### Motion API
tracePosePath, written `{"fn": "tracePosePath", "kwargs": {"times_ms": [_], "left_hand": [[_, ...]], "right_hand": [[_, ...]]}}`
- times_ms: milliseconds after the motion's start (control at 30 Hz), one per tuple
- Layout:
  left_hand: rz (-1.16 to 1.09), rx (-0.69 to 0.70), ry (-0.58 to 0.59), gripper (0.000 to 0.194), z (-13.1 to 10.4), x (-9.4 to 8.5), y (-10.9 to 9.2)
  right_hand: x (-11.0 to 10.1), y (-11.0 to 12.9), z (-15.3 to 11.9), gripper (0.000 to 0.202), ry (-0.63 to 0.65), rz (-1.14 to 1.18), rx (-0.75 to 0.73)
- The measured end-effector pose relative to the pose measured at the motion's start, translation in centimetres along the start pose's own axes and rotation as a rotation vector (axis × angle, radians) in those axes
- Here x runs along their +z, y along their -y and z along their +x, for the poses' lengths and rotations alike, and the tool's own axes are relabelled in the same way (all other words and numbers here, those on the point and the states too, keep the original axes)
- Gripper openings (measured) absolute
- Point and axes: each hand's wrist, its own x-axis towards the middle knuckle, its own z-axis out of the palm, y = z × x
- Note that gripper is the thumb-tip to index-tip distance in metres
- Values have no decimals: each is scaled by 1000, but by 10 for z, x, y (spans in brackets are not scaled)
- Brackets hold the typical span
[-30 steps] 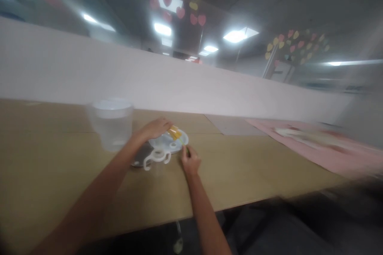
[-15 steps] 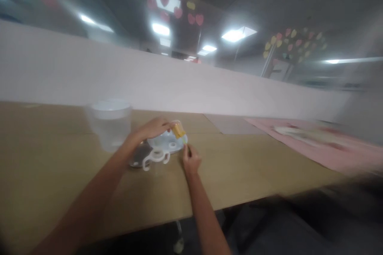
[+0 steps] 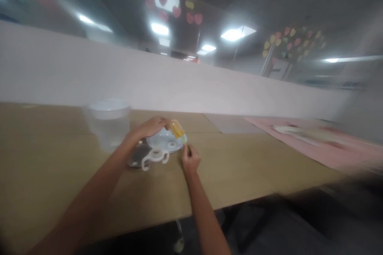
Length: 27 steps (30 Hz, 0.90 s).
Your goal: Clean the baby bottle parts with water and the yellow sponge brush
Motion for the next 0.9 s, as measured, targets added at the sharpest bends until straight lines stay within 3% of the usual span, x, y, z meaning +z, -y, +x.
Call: {"fn": "tracePosePath", "kwargs": {"times_ms": [267,433,667,900], "left_hand": [[-138,169,-25,63,-5,-7,-16],[-231,104,-20,58,-3,-3,-14],[-31,53,-67,59,-4,-5,-10],[-144,111,-4,60,-7,-8,-19]], "right_hand": [[-1,0,2,44,-23,5,21],[0,1,0,42,23,-8,-30],[0,1,0,42,17,10,-28],[-1,1,0,42,22,-7,-41]]}}
